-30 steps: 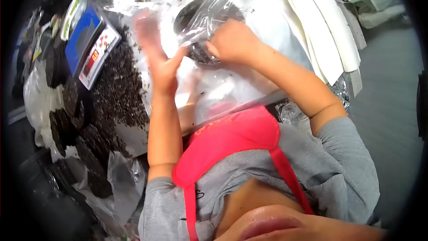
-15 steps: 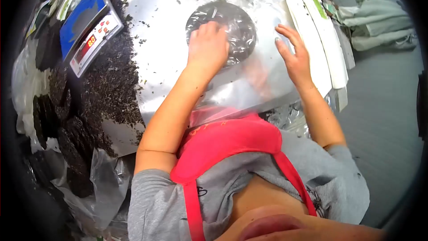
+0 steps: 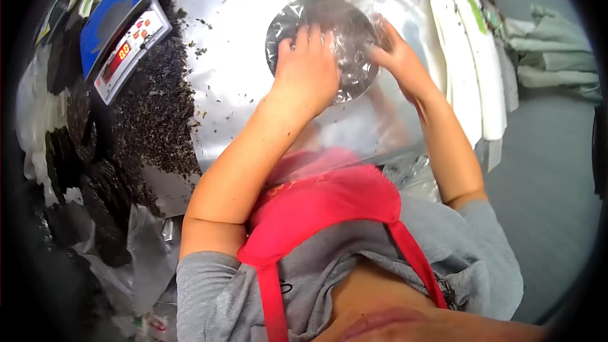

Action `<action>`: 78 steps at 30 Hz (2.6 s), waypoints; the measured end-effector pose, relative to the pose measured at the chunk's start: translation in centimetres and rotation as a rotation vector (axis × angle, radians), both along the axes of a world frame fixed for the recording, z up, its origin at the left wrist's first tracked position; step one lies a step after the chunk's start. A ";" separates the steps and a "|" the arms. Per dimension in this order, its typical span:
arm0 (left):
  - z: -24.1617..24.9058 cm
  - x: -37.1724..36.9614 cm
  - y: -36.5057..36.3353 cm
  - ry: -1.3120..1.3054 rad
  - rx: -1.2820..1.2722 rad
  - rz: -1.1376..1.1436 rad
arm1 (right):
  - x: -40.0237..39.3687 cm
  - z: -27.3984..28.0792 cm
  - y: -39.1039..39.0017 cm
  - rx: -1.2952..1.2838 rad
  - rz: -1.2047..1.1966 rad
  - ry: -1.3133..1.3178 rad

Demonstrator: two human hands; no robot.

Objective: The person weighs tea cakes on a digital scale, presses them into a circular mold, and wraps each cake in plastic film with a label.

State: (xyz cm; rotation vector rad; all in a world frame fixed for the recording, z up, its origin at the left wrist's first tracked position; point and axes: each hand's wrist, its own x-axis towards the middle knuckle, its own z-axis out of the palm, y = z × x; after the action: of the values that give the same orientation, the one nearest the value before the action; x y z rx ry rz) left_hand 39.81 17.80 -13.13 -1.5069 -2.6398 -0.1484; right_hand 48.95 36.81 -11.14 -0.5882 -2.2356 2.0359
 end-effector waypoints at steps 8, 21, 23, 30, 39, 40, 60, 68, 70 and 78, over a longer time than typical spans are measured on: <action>3.5 -0.6 -3.5 -0.310 0.287 -0.284 | -3.4 -1.3 -2.2 0.450 -0.109 0.082; 3.1 -7.5 1.0 -0.638 0.630 -0.469 | -6.4 0.4 1.3 0.289 0.154 0.015; 2.4 -5.5 1.2 -0.492 0.529 -0.359 | -6.6 1.9 1.1 0.417 0.194 -0.003; 1.1 -3.8 2.2 -0.249 0.557 -0.130 | -1.4 4.9 -0.7 0.912 0.498 0.445; 5.2 -5.0 -0.7 -1.415 0.885 -0.027 | -5.5 2.3 -3.0 0.908 0.269 -0.147; 4.2 -4.2 -0.3 -0.944 0.637 -0.163 | -6.4 2.2 -2.8 0.934 0.277 -0.178; 1.9 -1.3 0.7 -0.147 0.075 -0.141 | -0.8 1.0 2.2 1.111 -0.117 0.207; 3.4 -0.9 1.0 -0.211 -0.094 -0.073 | 5.0 -8.2 30.7 1.975 -0.284 -0.061; 3.7 -0.7 1.3 -0.225 -0.128 -0.061 | 5.3 -8.7 30.0 2.074 -0.309 0.038; 4.0 -0.8 1.1 -0.191 -0.136 -0.074 | 4.6 -6.8 31.3 1.413 -0.556 -0.207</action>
State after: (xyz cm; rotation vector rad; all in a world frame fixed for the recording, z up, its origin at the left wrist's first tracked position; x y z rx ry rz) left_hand 39.01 18.90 -9.16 -1.7138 -2.7929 -0.1268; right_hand 53.59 68.09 -17.96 -0.9901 -2.4603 -0.0371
